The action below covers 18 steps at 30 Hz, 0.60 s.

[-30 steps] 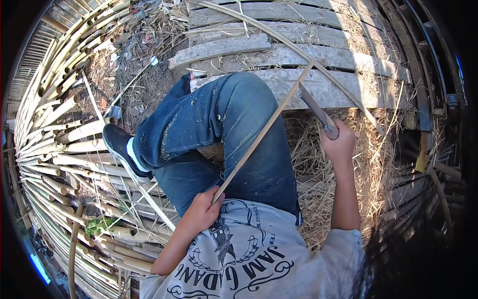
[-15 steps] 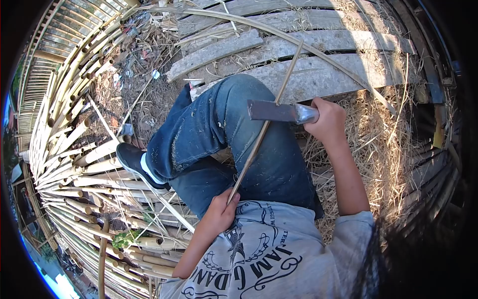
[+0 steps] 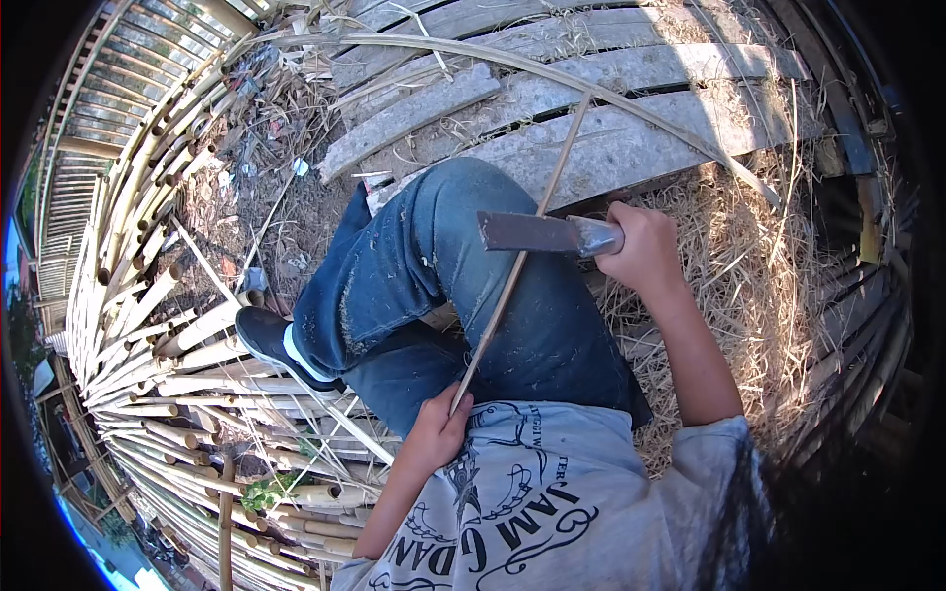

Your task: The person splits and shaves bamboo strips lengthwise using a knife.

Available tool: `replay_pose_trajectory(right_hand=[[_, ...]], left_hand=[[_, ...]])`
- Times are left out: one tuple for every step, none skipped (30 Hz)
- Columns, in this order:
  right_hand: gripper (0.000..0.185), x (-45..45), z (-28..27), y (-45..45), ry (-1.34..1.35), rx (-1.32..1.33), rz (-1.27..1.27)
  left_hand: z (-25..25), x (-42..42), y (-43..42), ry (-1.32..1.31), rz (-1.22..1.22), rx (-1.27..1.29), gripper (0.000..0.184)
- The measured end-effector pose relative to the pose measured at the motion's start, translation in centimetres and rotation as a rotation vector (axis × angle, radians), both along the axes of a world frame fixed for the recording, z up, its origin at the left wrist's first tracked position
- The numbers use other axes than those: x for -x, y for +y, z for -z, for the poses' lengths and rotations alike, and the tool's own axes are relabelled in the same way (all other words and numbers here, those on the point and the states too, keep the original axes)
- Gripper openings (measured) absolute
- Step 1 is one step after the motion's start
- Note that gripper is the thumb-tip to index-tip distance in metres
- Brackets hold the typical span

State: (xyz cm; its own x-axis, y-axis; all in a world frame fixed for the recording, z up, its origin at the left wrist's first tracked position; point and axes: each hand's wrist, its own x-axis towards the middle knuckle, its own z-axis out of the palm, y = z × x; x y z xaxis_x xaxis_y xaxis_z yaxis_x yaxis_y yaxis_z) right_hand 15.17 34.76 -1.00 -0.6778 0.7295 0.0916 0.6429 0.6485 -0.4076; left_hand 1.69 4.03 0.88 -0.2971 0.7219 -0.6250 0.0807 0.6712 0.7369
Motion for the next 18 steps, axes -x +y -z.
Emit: replay_pose_trajectory(right_hand=[[0.018,0.0,0.6,1.3,0.013,-0.029,0.092],[0.017,-0.2,0.6,2.7,-0.012,-0.029,0.212],[0.017,-0.5,0.2,3.5,-0.005,-0.033,0.214],[0.017,-0.8,-0.4,4.2,-0.037,-0.081,0.22],[0.017,-0.7,-0.9,4.7,-0.069,-0.132,0.223],[0.017,-0.6,-1.1,4.3,-0.067,-0.102,0.214],[0.017,-0.6,-1.3,3.2,-0.07,-0.102,0.215],[0.018,-0.5,-1.5,1.9,-0.065,-0.063,0.084],[0.018,-0.4,-1.7,1.0,-0.061,-0.023,-0.045],[0.018,0.0,-1.7,0.2,-0.036,-0.021,-0.097],[0.018,0.1,-1.5,-0.4,-0.009,-0.017,-0.148],[0.018,0.2,-1.1,0.1,-0.029,-0.028,-0.097],[0.018,0.3,-0.5,1.1,-0.027,-0.025,-0.094],[0.019,0.3,0.0,2.4,-0.03,0.0,0.092],[0.019,0.7,-0.2,3.1,-0.028,0.022,0.276],[0.019,0.6,-0.8,3.3,-0.058,-0.05,0.253],[0.019,0.9,-1.3,3.0,-0.038,-0.061,0.251],[0.019,0.6,-1.6,1.9,-0.064,-0.033,0.068]], left_hand=[[-0.1,-0.1,-0.2,0.008,-0.016,-0.009,0.021],[-0.3,-0.1,-0.3,0.015,-0.012,-0.011,0.021],[-0.4,-0.2,-0.3,0.037,-0.003,-0.002,0.022],[-0.5,-0.1,-0.3,0.057,0.005,0.005,0.022],[-0.3,0.0,-0.3,0.062,0.002,-0.002,0.022],[0.0,0.0,-0.3,0.053,0.0,-0.035,0.022],[0.2,0.0,-0.4,0.039,0.002,-0.063,0.022],[0.2,0.0,-0.3,0.034,0.007,-0.065,0.022],[0.2,0.0,-0.2,0.026,0.005,-0.029,0.022],[0.2,0.0,-0.1,0.019,0.004,0.009,0.022],[0.1,0.0,0.0,0.017,0.013,0.01,0.022],[-0.1,0.1,0.1,0.017,0.017,0.033,0.022],[-0.3,0.1,0.0,0.018,0.017,0.056,0.022],[-0.4,0.0,-0.1,0.023,0.019,0.058,0.022],[-0.4,-0.1,-0.2,0.033,0.003,0.034,0.022],[-0.5,-0.1,-0.2,0.045,-0.013,0.007,0.023],[-0.3,0.2,-0.2,0.063,-0.017,-0.006,0.023],[0.3,0.0,-0.6,0.053,-0.015,-0.025,0.023]])
